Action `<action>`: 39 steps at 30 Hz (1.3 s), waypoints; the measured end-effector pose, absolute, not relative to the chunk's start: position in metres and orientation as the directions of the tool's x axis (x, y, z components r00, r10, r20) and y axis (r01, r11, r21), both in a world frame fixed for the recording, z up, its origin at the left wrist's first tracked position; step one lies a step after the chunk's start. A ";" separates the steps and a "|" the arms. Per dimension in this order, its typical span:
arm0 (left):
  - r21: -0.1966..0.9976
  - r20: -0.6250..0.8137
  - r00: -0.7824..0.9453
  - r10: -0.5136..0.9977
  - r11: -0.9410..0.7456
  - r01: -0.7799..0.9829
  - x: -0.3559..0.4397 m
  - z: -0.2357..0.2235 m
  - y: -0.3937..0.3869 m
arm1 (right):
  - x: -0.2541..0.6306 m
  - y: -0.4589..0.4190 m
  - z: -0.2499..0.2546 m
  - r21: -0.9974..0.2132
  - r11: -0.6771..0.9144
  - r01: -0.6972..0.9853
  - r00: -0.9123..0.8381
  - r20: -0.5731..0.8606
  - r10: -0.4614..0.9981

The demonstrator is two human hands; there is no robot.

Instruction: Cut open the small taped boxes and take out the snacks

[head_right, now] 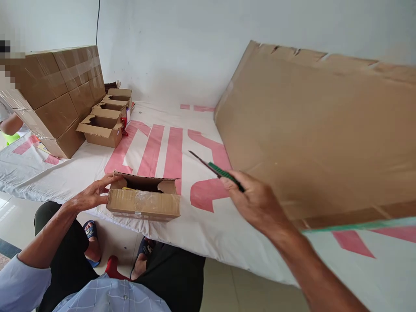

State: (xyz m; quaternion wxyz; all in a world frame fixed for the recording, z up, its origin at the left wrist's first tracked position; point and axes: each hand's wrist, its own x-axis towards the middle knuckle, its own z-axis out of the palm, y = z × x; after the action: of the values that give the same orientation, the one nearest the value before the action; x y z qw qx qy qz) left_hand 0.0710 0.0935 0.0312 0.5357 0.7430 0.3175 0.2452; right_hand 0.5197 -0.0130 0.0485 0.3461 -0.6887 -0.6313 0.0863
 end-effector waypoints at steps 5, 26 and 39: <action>0.963 0.021 0.651 0.759 -0.189 0.189 0.070 0.024 0.101 | 0.520 -0.022 -0.070 -0.481 -0.142 0.865 0.281 0.231 0.932; 0.977 0.030 0.640 0.768 -0.157 0.143 0.073 0.022 0.099 | 0.357 0.044 0.064 -0.802 0.324 0.502 -0.317 0.178 0.931; 0.968 0.019 0.640 0.768 -0.175 0.182 0.075 0.029 0.096 | 0.361 0.047 0.061 -0.904 0.288 0.317 0.056 0.321 0.945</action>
State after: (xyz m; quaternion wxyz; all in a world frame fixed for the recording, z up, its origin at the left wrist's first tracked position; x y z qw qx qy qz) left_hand 0.0751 0.0963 0.0288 0.5508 0.7189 0.3303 0.2661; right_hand 0.3613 0.0474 0.0612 0.5151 -0.5127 -0.6155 0.3050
